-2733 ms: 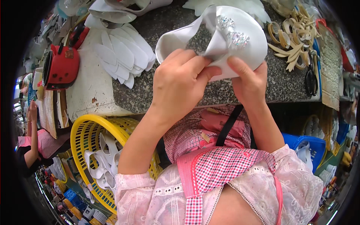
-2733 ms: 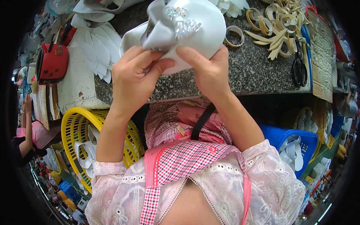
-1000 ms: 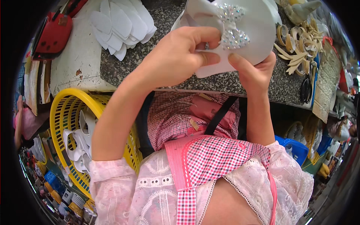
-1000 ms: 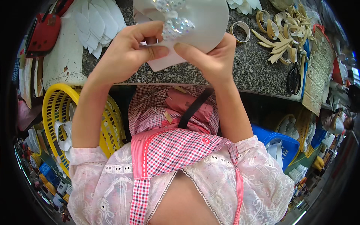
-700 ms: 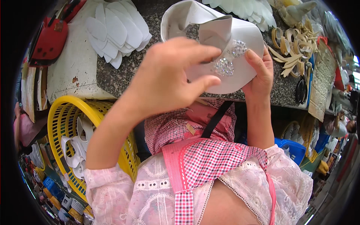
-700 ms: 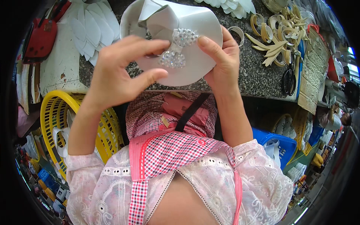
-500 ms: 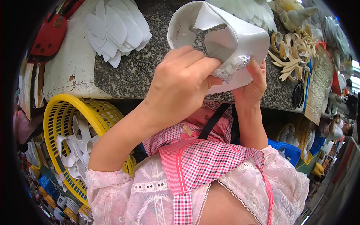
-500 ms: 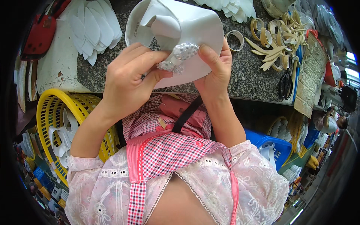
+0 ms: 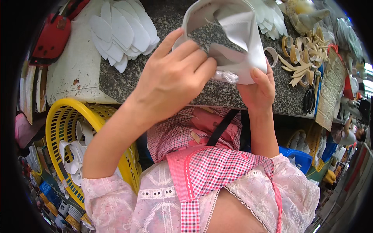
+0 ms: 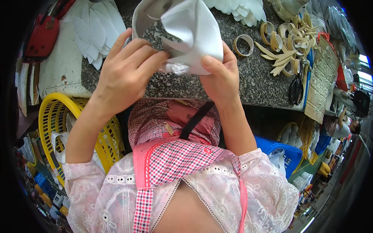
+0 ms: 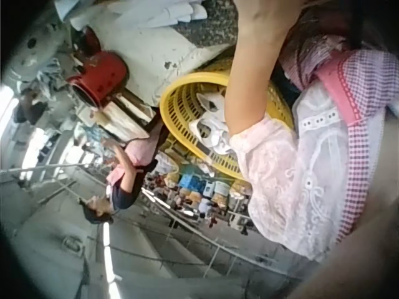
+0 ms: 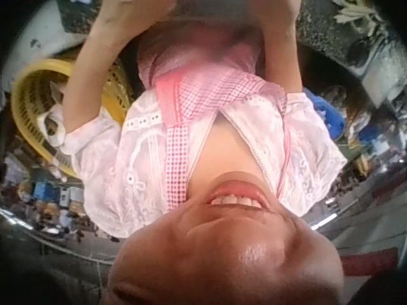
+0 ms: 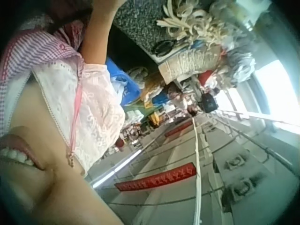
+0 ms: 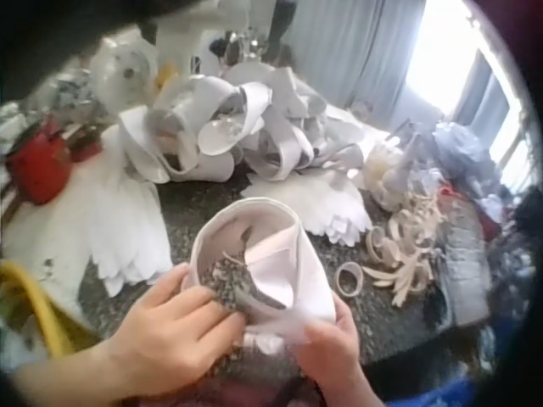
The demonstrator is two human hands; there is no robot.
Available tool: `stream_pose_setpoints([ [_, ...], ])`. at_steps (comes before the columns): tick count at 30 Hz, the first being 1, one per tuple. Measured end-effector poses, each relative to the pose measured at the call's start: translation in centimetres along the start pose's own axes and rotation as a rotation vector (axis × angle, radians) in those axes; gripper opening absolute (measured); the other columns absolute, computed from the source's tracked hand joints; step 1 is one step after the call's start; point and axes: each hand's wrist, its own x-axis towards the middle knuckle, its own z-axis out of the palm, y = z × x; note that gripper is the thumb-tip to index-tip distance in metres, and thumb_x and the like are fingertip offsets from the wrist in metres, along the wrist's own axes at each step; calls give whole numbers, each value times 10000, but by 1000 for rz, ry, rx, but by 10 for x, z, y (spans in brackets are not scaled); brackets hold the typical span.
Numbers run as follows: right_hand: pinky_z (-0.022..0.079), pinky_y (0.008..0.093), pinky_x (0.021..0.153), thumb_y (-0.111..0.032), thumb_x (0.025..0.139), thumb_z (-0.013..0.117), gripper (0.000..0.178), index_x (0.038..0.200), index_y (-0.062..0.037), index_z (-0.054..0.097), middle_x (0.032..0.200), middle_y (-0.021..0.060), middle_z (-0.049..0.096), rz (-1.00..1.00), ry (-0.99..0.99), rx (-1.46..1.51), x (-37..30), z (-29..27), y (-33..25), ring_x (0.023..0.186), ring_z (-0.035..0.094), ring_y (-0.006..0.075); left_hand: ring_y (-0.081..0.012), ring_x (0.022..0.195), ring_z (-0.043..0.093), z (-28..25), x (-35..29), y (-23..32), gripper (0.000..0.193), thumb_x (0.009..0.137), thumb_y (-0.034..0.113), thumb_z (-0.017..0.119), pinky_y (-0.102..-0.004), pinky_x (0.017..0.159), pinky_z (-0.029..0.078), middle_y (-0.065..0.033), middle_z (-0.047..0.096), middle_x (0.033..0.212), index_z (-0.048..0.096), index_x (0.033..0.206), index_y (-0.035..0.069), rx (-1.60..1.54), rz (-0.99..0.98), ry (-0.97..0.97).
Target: The person assembles shoe components by applying adhesive to the shoe upper and shoe sole with an applicator stick, then pressing the shoe liner into place.
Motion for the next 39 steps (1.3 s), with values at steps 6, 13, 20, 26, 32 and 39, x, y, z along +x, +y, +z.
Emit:
stream_pose_setpoints([
  [6,453,331,853,-133,696,663,562,1177,74,461,1057,124,585,-61,26,-183,4,14,-9,949,586,204,-256,812,609,-34,1,-6,296,684,114,716,-352,769,457,-86,610,845,607,945,26,-546,-305,82],
  [13,444,276,820,-136,716,666,518,1155,82,497,1031,88,604,-65,-64,-307,1,-12,-5,929,581,148,-182,697,617,12,7,-16,241,709,60,687,-307,665,472,-110,613,798,607,931,12,-788,-364,-160],
  [20,448,289,824,-102,721,665,447,1107,59,507,994,65,592,-44,-34,-167,-13,-17,4,922,577,154,-130,621,616,22,17,18,171,769,66,621,-282,561,472,-133,643,733,592,916,-16,-820,-693,151],
  [26,476,268,689,-30,654,633,366,1006,44,560,907,78,619,-34,90,-201,-17,-19,-1,768,604,145,-122,620,610,10,26,25,182,786,91,628,-272,559,469,-115,645,744,589,922,-24,-835,-613,43],
  [32,507,291,697,-72,656,630,412,1037,60,547,914,107,623,-20,-9,104,-16,-9,-13,768,622,178,-27,629,540,-2,23,27,138,740,-50,652,-203,558,440,-1,626,794,580,827,29,-1323,-515,6],
  [39,502,302,722,-80,657,651,445,1066,52,538,961,111,618,-45,-53,77,-18,-23,-4,813,620,189,-59,573,559,-11,27,32,171,708,-24,684,-208,497,432,-10,617,743,625,858,33,-1031,-405,45],
])
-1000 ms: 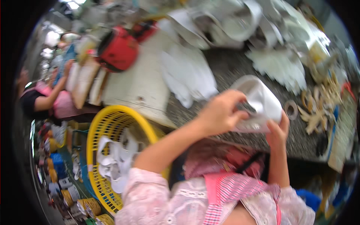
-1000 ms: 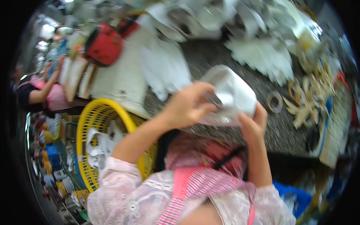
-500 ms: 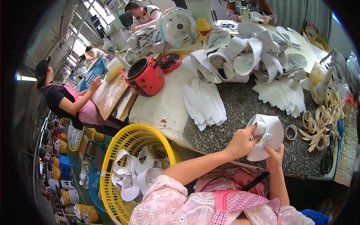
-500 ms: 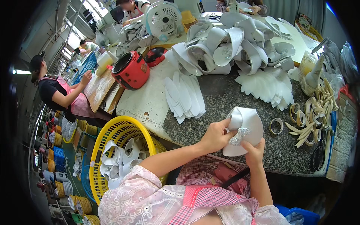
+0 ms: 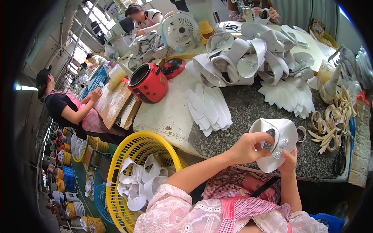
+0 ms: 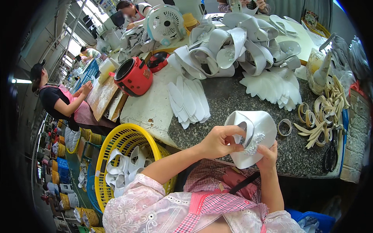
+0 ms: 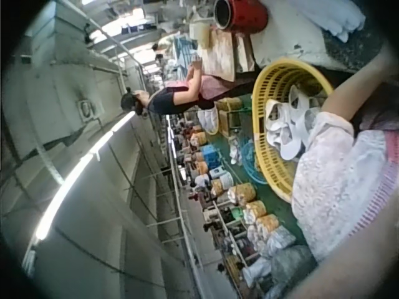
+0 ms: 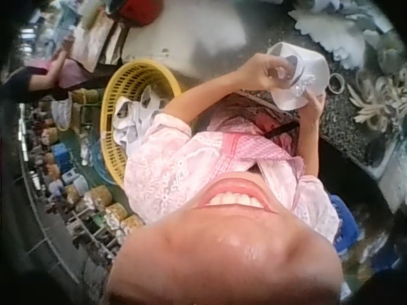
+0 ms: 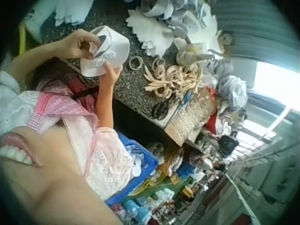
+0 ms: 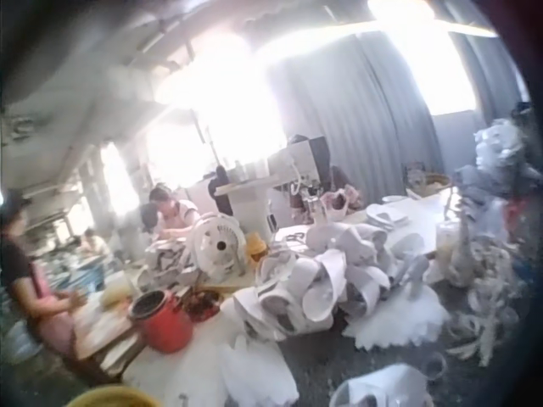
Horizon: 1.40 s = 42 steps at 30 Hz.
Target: The person assembles shoe components by applying adhesive to the shoe upper and shoe sole with an applicator stick, then pressing the shoe liner into place.
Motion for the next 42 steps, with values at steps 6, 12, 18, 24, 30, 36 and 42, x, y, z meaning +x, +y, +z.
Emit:
stream_pose_setpoints([
  [6,493,327,805,-47,667,618,490,1129,54,491,1024,126,600,-74,-14,-4,7,-7,11,897,613,221,-218,727,668,4,-6,-13,189,668,-13,692,-277,639,546,-100,662,910,654,850,21,273,412,217],
  [12,481,344,850,-74,709,610,486,1155,52,467,1056,140,588,-96,13,-83,11,-17,20,944,603,238,-230,741,665,5,-8,-15,179,659,12,690,-282,627,547,-98,654,934,648,833,18,230,374,344],
  [18,481,359,854,-109,711,609,531,1190,34,430,1061,127,572,29,-34,177,18,-18,36,968,586,234,-255,650,619,-20,0,-18,154,666,27,648,-328,547,497,-67,598,790,539,774,45,543,500,89],
  [24,481,366,857,-121,702,604,552,1197,34,415,1097,137,554,28,-3,89,31,-30,33,993,575,235,-240,655,608,-43,14,-15,119,755,-19,570,-326,560,465,-92,575,730,489,830,25,230,242,53],
  [30,472,354,866,-126,704,603,582,1225,16,386,1129,139,531,59,15,30,35,-45,31,1010,562,233,-210,675,593,-29,26,-23,140,829,50,559,-341,604,449,-86,584,741,449,917,39,177,72,-58],
  [36,447,374,882,-297,764,583,619,1266,0,376,1163,132,518,-14,35,-30,33,-57,27,1022,551,251,-195,732,626,-34,34,-17,305,772,47,644,-306,673,481,-89,636,846,463,1017,33,12,35,-233],
  [42,443,373,897,-180,714,586,646,1270,36,337,1154,159,507,13,94,-34,29,-46,26,1040,541,261,-150,731,607,-36,38,-41,188,725,2,651,-272,675,466,-65,629,804,546,880,7,-257,-127,-171],
])
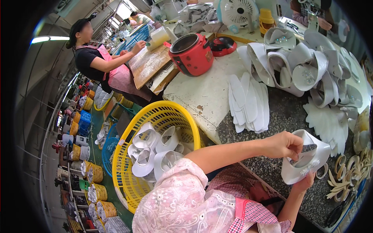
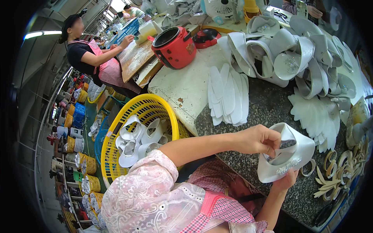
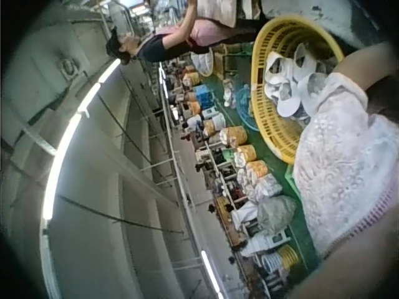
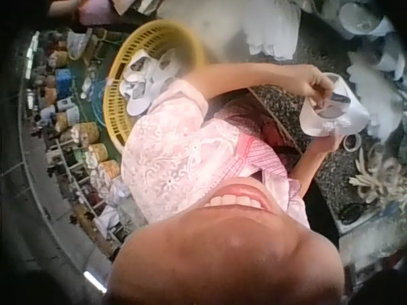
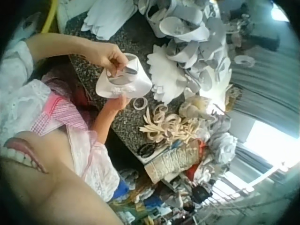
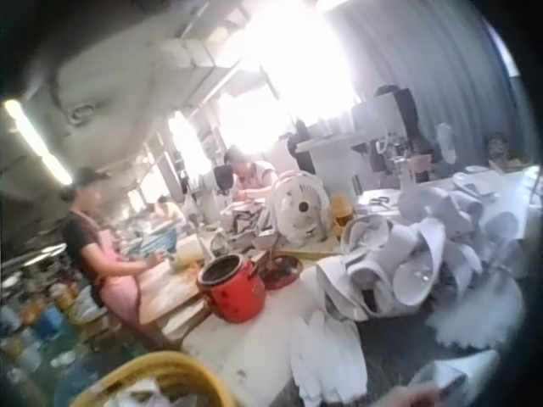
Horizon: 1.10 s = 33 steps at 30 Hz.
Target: The person assembles shoe components by applying adhesive to the shoe upper and shoe sole with an applicator stick, then pressing the shoe liner into place.
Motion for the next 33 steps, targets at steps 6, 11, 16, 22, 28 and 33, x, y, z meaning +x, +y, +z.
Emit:
stream_pose_setpoints([
  [6,442,382,903,-166,685,610,689,1269,75,333,1165,177,516,49,-99,161,-2,6,2,1039,550,282,-79,651,499,19,-7,-1,132,821,28,570,-234,599,429,15,485,722,453,869,60,10,64,309],
  [11,462,386,884,-135,665,668,711,1271,55,347,1162,157,527,73,-71,216,3,23,-5,1048,555,269,-35,688,469,20,-7,-5,119,857,54,555,-195,595,408,29,463,770,450,907,81,62,-22,309],
  [16,505,351,810,-111,732,596,546,1221,55,417,1077,158,583,91,-113,317,11,27,-13,940,610,235,-93,857,575,18,-6,10,259,778,6,654,-239,734,478,-20,578,898,485,970,46,-159,56,99],
  [22,473,371,885,-174,763,533,567,1260,48,374,1141,177,553,46,-324,338,18,19,-6,1016,582,258,-103,770,619,26,-6,10,298,697,-80,689,-235,702,514,-64,650,829,563,955,1,153,111,259],
  [28,488,397,867,-176,770,548,557,1251,51,381,1131,178,559,-56,-298,276,9,29,-2,1004,591,272,-97,671,616,32,-17,14,154,663,-81,704,-218,614,502,-72,657,735,634,778,-6,130,85,510],
  [33,498,383,852,-175,742,585,601,1252,63,374,1119,188,564,-53,-96,254,6,38,0,997,595,274,-107,652,605,34,-21,5,151,651,-90,699,-238,637,483,-70,652,726,627,746,2,-280,85,545],
])
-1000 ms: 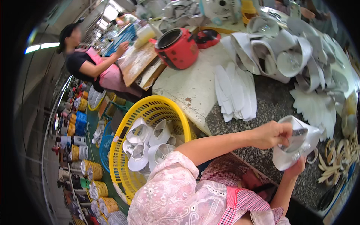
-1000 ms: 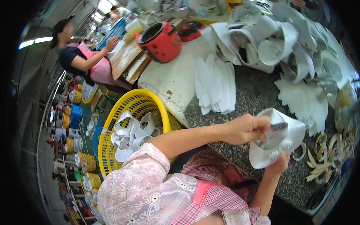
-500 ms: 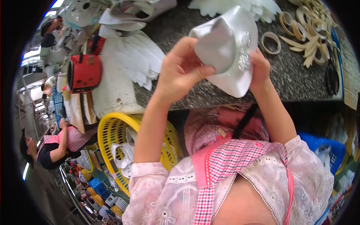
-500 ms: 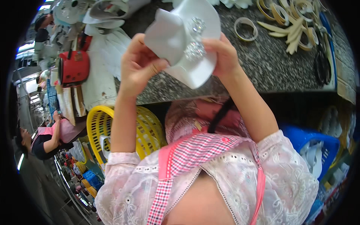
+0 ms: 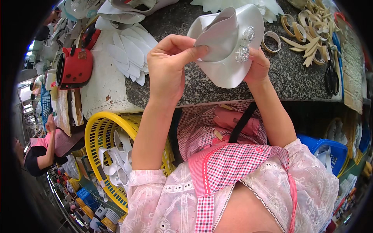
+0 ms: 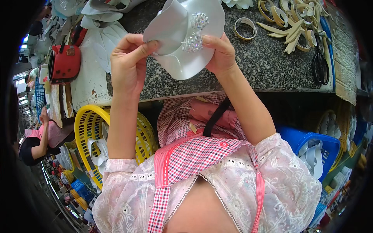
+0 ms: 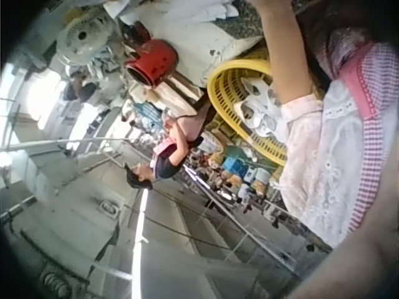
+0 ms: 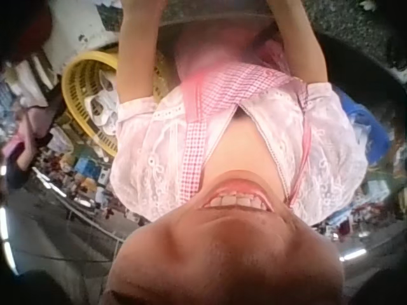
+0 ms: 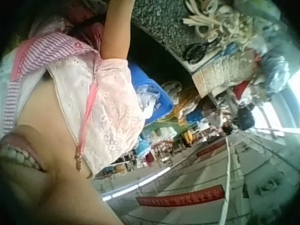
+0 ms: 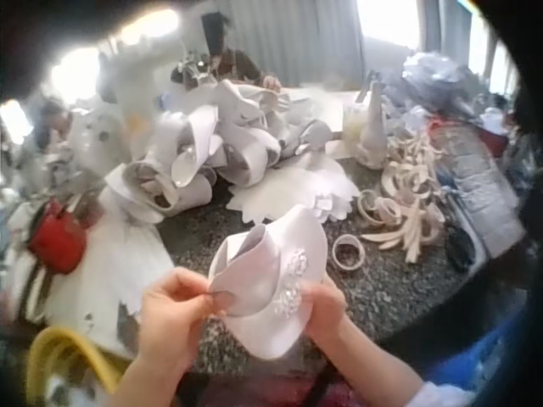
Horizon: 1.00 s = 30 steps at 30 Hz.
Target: The person assembles shoe components by applying adhesive to the shoe upper and shoe sole with an applicator stick, then pressing the shoe liner into place.
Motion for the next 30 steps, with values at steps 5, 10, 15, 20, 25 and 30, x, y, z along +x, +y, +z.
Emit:
stream_pose_setpoints([
  [5,495,386,856,-177,738,592,613,1256,61,369,1128,189,558,50,-157,-81,6,-8,-3,1001,593,280,-118,670,600,-8,3,-9,130,689,-86,685,-249,679,471,-76,643,731,614,736,12,-148,-44,-11],
  [10,485,394,873,-159,742,586,599,1258,57,370,1142,189,551,77,-189,-14,7,-12,-1,1014,586,280,-119,687,598,-12,1,-9,118,713,-69,683,-245,683,472,-74,646,751,620,767,16,-242,-68,19],
  [15,479,378,871,-103,779,554,501,1239,28,407,1137,148,555,-30,-195,-54,8,-6,-4,1023,576,258,-155,731,613,6,-2,-7,89,750,-14,672,-249,702,472,-78,655,805,632,828,4,14,319,261],
  [20,479,353,847,-59,762,606,414,1157,-7,494,1082,106,584,-62,-168,-26,3,2,3,985,584,221,-255,721,585,14,-9,-18,282,658,128,749,-315,660,462,-91,625,797,633,889,16,1085,940,-107],
  [25,496,315,778,-27,737,659,297,1022,2,582,952,77,633,-118,-110,-69,-1,9,3,881,613,168,-232,753,561,8,-9,-16,272,651,194,722,-347,715,391,-45,573,718,629,865,54,1120,684,-225],
  [30,499,275,705,-66,712,691,310,990,27,589,877,80,639,-74,-164,-463,-8,11,-37,796,615,133,-219,728,549,-6,-5,8,198,612,55,688,-304,732,359,-42,562,712,617,797,57,1100,507,-477],
])
